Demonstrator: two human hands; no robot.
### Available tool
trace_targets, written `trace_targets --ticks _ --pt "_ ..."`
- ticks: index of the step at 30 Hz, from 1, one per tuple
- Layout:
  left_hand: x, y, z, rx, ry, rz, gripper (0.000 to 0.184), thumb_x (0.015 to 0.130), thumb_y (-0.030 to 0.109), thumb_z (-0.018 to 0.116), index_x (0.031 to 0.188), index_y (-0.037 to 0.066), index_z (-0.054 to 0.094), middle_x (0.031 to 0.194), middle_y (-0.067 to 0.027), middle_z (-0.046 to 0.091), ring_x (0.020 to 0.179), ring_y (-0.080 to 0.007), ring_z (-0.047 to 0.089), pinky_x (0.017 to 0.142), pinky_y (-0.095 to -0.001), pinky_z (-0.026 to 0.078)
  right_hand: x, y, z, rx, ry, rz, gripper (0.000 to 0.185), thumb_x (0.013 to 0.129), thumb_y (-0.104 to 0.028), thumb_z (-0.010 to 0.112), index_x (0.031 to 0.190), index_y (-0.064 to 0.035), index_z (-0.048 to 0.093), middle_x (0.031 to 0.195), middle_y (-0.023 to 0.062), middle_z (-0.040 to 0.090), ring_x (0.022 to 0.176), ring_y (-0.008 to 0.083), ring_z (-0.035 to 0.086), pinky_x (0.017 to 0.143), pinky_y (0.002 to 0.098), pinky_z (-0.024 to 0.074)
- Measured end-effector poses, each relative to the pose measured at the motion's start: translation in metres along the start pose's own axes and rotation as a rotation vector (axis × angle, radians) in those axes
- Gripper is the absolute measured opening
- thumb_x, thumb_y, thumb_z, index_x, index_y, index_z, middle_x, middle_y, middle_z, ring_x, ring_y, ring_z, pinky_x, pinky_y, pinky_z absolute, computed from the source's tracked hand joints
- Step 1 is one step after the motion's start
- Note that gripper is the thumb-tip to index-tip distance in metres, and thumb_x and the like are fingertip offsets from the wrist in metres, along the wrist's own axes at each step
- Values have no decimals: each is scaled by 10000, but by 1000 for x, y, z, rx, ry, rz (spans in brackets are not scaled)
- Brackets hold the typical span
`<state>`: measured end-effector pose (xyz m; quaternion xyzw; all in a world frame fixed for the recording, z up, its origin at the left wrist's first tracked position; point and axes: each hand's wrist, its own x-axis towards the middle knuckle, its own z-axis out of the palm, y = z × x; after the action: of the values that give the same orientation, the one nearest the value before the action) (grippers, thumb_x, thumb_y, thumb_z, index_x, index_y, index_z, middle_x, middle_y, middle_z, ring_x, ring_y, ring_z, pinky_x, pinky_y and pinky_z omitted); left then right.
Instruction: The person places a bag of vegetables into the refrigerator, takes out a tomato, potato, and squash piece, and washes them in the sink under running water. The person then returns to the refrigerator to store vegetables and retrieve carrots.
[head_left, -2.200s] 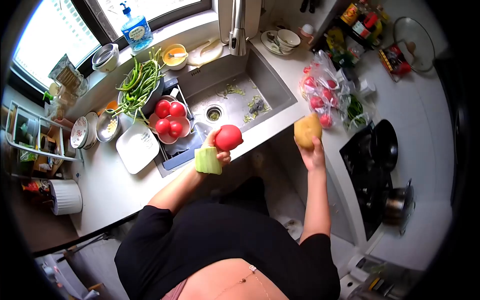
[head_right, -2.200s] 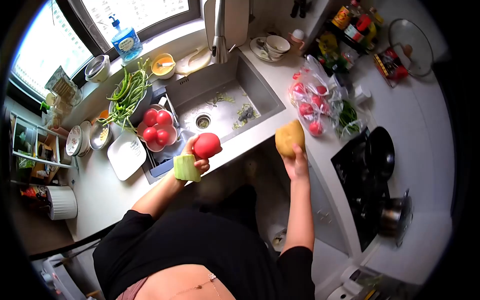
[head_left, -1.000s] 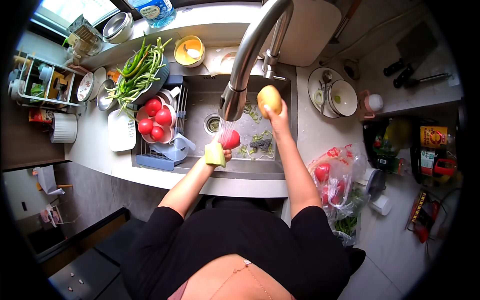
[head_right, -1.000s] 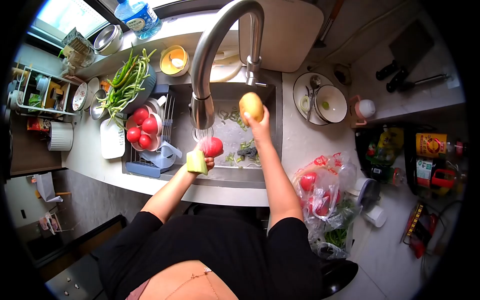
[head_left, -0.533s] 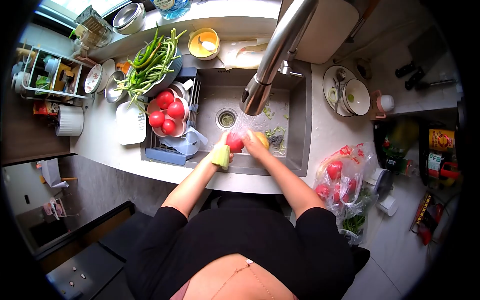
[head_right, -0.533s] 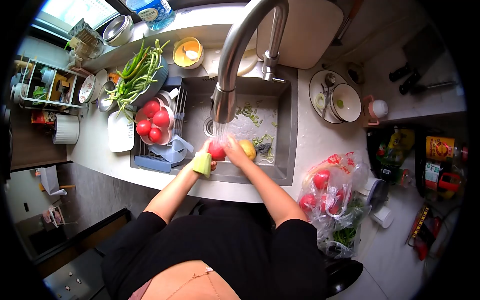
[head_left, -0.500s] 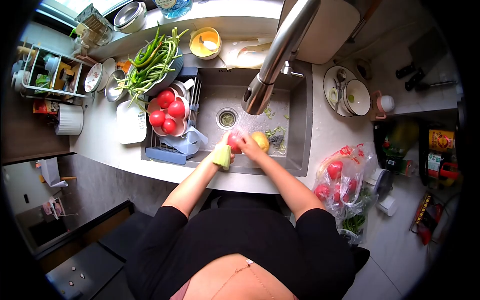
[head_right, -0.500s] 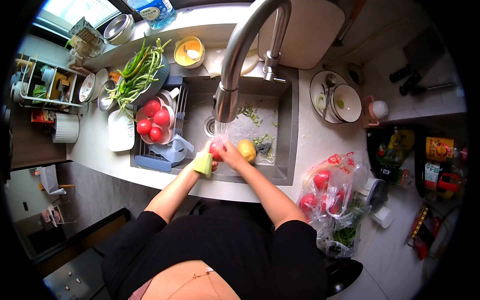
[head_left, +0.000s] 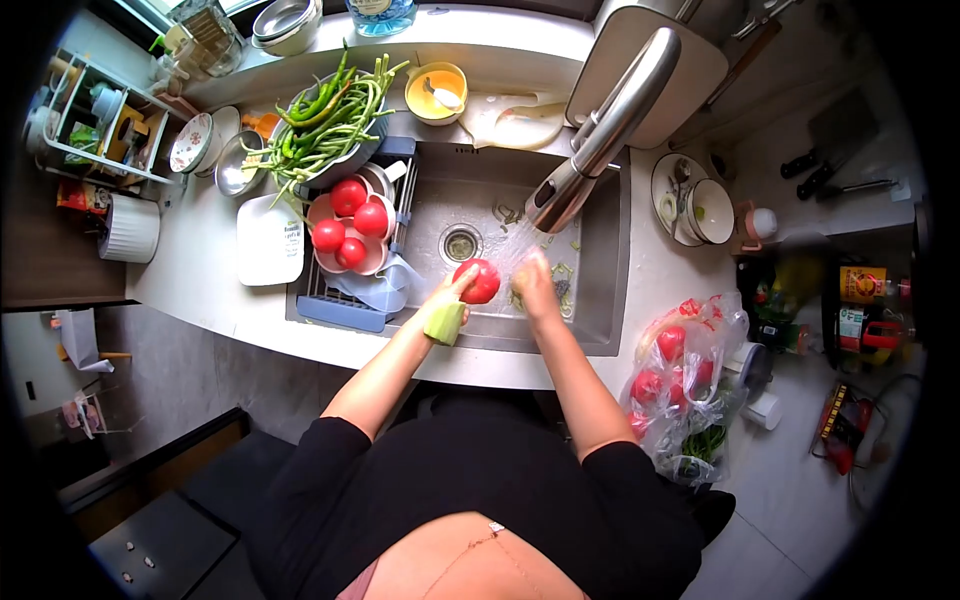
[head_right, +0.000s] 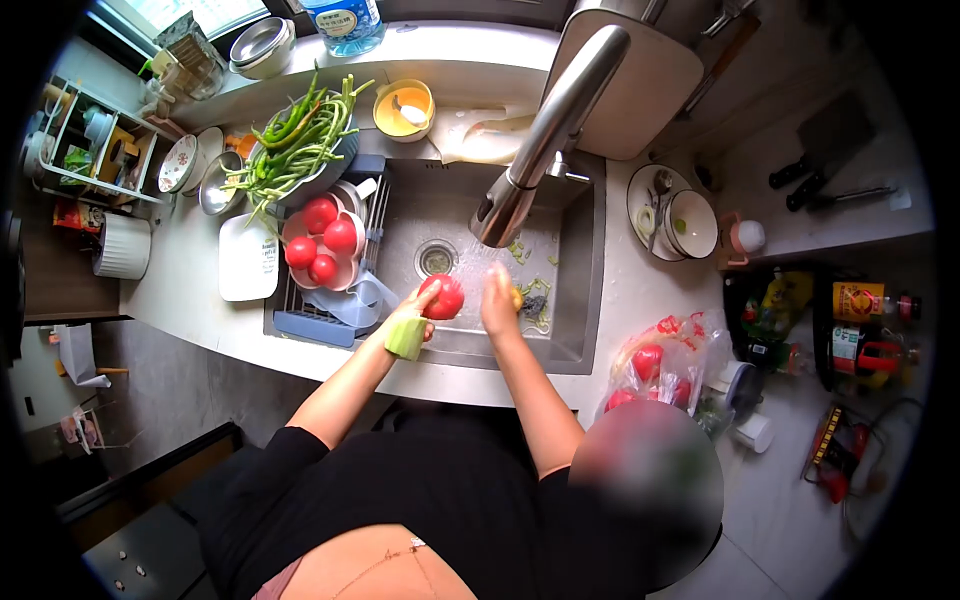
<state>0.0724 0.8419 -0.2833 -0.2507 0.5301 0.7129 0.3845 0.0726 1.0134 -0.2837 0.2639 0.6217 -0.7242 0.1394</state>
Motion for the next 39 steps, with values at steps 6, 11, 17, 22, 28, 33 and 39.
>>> trace_targets --ticks 6,11,17,22,28,33,39 --pt "0 4 -19 157 55 29 607 772 540 635 1172 118 461 721 -66 547 380 -124 453 341 -256 377 -28 -122 15 -71 75 -978 691 887 -266 580 1382 -10 171 1310 177 390 1184 230 411 1012 329 307" --pt "-2 14 -26 124 6 79 613 769 534 642 1159 100 451 686 -69 537 351 -133 457 324 -263 379 -6 -132 59 -92 336 -896 451 856 -221 637 1146 -20 354 936 37 472 813 104 453 774 246 400" --pt "25 28 -43 119 118 87 520 760 572 625 1019 123 585 647 -26 541 429 -129 470 371 -262 395 20 -144 98 -132 481 -1041 431 841 -285 625 1057 0 384 854 41 468 748 132 459 737 274 409" --pt "46 43 -52 61 127 136 548 752 596 621 1047 135 588 667 -35 561 435 -140 497 379 -263 427 37 -144 111 -136 536 -1043 427 832 -279 626 1053 -3 386 850 56 486 754 158 486 747 302 421" --pt "55 48 -53 5 77 110 584 769 631 576 1088 142 576 771 -52 605 560 -153 568 415 -274 455 38 -116 101 -47 240 -879 524 824 -294 653 1147 4 367 995 140 506 911 255 524 834 378 413" --pt "49 53 -36 -38 3 156 547 842 601 496 1083 116 570 771 -54 602 538 -141 548 409 -268 428 58 2 77 -673 64 -913 572 786 -311 685 1248 -71 449 1249 196 463 1178 345 436 984 406 349" --pt "74 23 -37 169 180 435 538 889 505 468 1164 43 461 902 -150 597 643 -250 609 571 -326 491 77 31 93 112 -12 -327 346 845 -219 634 1121 -34 537 1035 76 578 956 175 560 848 299 451"
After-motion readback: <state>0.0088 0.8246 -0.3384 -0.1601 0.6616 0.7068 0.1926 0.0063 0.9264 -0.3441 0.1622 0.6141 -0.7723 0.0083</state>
